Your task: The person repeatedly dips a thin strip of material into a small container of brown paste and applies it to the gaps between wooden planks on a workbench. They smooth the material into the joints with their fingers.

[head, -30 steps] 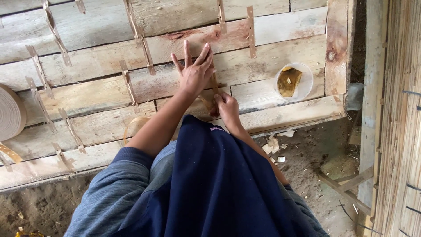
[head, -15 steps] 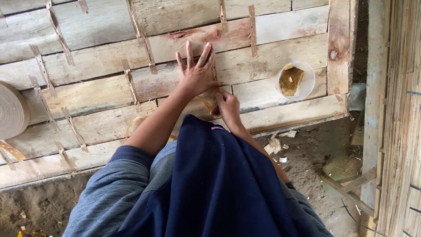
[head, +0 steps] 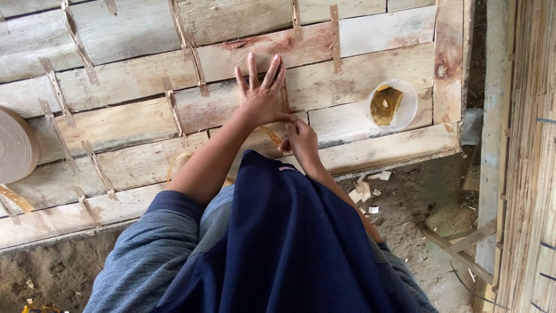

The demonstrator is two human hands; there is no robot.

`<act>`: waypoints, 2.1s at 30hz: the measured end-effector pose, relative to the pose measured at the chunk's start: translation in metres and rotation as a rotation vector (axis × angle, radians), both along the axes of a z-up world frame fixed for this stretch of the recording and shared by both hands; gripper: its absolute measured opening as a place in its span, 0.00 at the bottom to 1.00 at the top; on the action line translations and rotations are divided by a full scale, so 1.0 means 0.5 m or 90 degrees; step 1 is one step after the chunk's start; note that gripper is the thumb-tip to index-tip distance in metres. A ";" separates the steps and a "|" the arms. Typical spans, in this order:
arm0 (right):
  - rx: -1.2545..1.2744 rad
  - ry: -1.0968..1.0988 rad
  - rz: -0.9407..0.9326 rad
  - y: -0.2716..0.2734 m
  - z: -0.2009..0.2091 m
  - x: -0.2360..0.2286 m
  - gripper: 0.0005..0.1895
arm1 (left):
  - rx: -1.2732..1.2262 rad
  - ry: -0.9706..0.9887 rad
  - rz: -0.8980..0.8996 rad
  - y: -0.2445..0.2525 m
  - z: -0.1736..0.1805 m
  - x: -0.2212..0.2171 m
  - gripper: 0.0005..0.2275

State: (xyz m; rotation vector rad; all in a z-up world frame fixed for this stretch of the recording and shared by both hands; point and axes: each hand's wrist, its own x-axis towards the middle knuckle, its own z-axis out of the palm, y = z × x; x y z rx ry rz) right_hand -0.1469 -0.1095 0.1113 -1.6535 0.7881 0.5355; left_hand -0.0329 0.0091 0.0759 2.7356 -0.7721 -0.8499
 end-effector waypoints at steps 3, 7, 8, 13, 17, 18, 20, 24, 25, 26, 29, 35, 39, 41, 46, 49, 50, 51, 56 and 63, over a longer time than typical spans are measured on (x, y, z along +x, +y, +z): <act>0.032 0.030 -0.013 0.000 0.026 0.009 0.19 | 0.012 0.017 -0.004 -0.002 0.019 0.003 0.66; -0.046 0.007 -0.005 -0.003 -0.042 -0.009 0.13 | 0.023 0.023 0.015 -0.007 0.010 0.000 0.63; -0.169 -0.009 0.080 -0.012 -0.089 -0.018 0.13 | 0.013 0.008 0.016 -0.006 0.004 -0.002 0.64; -0.467 -0.167 0.292 0.009 -0.197 -0.048 0.10 | 0.047 -0.004 0.008 -0.010 0.004 0.000 0.63; -0.475 -0.283 0.197 0.002 -0.045 -0.002 0.15 | -0.015 -0.044 0.016 0.004 0.003 -0.019 0.55; -0.431 -0.255 0.095 -0.020 -0.001 0.025 0.09 | -0.071 -0.079 0.026 0.010 0.000 -0.018 0.59; -0.383 -0.219 -0.013 -0.084 0.033 0.064 0.15 | -0.071 -0.068 0.037 0.008 -0.013 -0.010 0.60; -0.491 -0.326 -0.134 -0.181 0.021 0.105 0.23 | -0.070 -0.035 0.053 0.007 -0.017 -0.011 0.64; -0.491 -0.326 -0.134 -0.182 -0.012 0.114 0.23 | -0.070 -0.035 0.053 0.010 -0.017 -0.011 0.64; -0.560 -0.331 -0.049 -0.185 -0.044 0.124 0.29 | -0.080 -0.031 0.064 0.012 -0.016 -0.012 0.61; -0.690 -0.344 0.102 -0.158 -0.091 0.145 0.34 | -0.114 -0.021 0.080 0.021 -0.028 -0.003 0.58; -0.825 -0.455 0.242 -0.072 -0.121 0.172 0.43 | -0.106 -0.048 0.087 0.009 -0.082 -0.006 0.53; -0.855 -0.527 0.265 -0.053 -0.155 0.170 0.47 | -0.146 -0.059 0.108 0.006 -0.111 -0.003 0.46; -0.865 -0.545 0.270 -0.065 -0.196 0.184 0.47 | -0.145 -0.060 0.103 0.007 -0.134 0.000 0.48; -0.885 -0.590 0.255 -0.091 -0.309 0.235 0.36 | -0.154 -0.053 0.103 0.009 -0.130 -0.006 0.46; -0.885 -0.563 0.249 -0.085 -0.317 0.249 0.44 | -0.157 -0.055 0.106 0.011 -0.148 -0.007 0.48; -0.867 -0.563 0.243 -0.077 -0.292 0.249 0.44 | -0.155 -0.060 0.102 0.012 -0.145 -0.007 0.47; -0.850 -0.559 0.237 -0.071 -0.266 0.245 0.45 | -0.153 -0.062 0.097 0.011 -0.142 -0.011 0.47; -0.700 -0.492 0.308 -0.082 -0.184 0.222 0.41 | -0.155 -0.097 0.101 0.007 -0.083 -0.013 0.32; -0.693 -0.500 0.386 -0.113 -0.181 0.169 0.40 | -0.135 -0.003 0.075 0.014 -0.046 -0.001 0.39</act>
